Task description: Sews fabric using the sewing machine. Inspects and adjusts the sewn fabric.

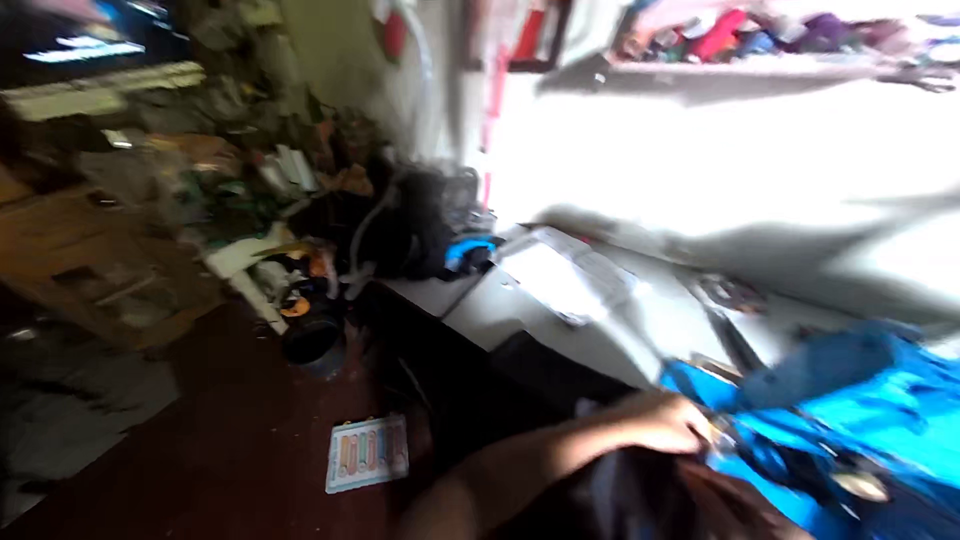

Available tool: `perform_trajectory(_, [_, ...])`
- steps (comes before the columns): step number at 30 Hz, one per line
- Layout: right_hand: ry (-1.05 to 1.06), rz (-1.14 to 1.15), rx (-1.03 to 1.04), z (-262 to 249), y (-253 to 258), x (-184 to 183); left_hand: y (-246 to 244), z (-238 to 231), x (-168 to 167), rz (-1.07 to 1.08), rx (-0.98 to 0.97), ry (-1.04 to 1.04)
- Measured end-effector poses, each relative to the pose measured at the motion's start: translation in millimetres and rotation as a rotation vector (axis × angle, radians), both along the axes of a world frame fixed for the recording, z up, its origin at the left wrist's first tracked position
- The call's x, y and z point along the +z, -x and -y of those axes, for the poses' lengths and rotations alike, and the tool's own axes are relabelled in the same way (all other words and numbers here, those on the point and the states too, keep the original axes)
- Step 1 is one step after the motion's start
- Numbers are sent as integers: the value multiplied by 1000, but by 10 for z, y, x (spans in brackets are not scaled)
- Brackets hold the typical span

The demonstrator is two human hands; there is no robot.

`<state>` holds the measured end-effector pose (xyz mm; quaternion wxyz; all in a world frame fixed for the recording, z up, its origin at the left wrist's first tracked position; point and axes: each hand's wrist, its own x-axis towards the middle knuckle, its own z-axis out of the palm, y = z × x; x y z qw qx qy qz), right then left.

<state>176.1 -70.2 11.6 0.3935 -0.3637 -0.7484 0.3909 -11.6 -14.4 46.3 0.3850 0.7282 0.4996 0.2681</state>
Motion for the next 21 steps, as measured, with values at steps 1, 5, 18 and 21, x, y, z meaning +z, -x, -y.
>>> perform_trajectory(1, [-27, 15, -30, 42, 50, 10, 17, 24, 42, 11, 19, 11])
perform_trajectory(5, [-68, 102, -187, 123, 131, 51, 76, 9, 126, -21, 61, 117])
perform_trajectory(18, [-271, 401, -430, -134, 75, -73, 44, -37, 13, -226, 26, 76])
perform_trajectory(21, [-283, 516, -418, -238, 120, -82, 26, -52, -21, -252, -15, 66])
